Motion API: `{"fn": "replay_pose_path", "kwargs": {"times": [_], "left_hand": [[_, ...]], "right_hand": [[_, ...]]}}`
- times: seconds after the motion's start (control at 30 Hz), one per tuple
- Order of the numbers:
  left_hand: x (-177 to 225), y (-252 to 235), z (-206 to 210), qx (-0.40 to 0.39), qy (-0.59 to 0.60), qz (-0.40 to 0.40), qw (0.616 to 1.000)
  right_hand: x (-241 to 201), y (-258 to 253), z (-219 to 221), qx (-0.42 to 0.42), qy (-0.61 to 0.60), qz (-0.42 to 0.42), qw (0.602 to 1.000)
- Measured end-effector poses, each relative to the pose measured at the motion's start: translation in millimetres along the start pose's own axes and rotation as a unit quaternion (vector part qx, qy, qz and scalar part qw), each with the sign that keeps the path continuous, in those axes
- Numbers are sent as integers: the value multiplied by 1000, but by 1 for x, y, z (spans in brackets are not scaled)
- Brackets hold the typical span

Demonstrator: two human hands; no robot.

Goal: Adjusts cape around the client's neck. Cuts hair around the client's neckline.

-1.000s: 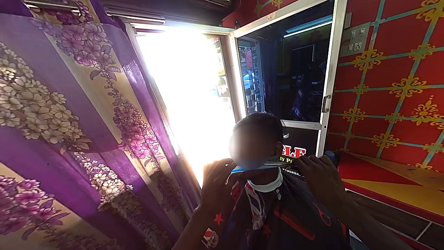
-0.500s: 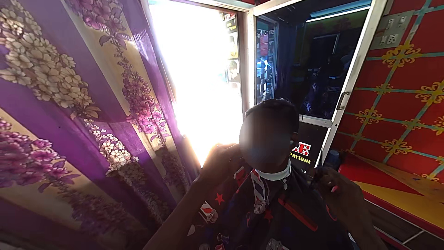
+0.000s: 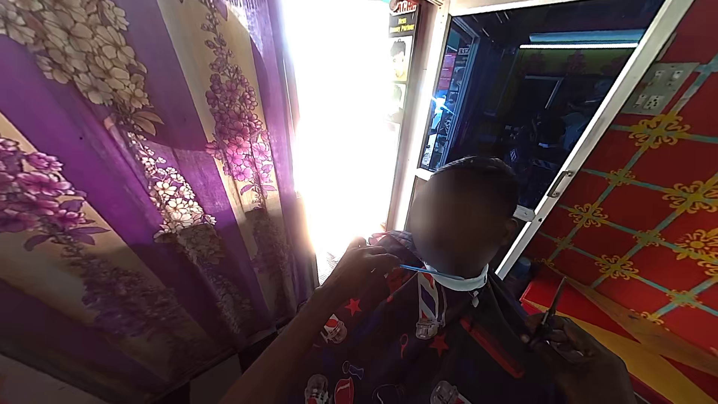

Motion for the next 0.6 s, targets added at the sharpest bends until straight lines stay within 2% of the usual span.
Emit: {"fn": "replay_pose_path", "kwargs": {"times": [0.13, 0.3, 0.4, 0.47, 0.53, 0.6], "left_hand": [[-12, 2, 18, -36, 110, -34, 993], [-22, -12, 24, 6, 208, -22, 978], [-28, -21, 23, 23, 229, -40, 972], [-27, -25, 24, 16, 228, -34, 973], [-21, -26, 26, -21, 255, -9, 967], [-20, -24, 35, -71, 273, -29, 959]], "right_hand": [[-9, -6, 1, -24, 8, -20, 999], [-13, -16, 10, -67, 70, -31, 995], [-16, -23, 15, -95, 24, -40, 994], [-20, -29, 21, -163, -40, -56, 984], [-22, -32, 28, -261, -130, -59, 955], [-24, -31, 32, -339, -192, -38, 920]]}}
Point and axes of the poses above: each hand's wrist, its own y-axis away from the middle knuckle, its own z-axis out of the palm, x = y × z, the point moved 9 cm from there along -y, towards the middle knuckle, and after that the axes turned 10 degrees about -z, right-handed, at the moved point
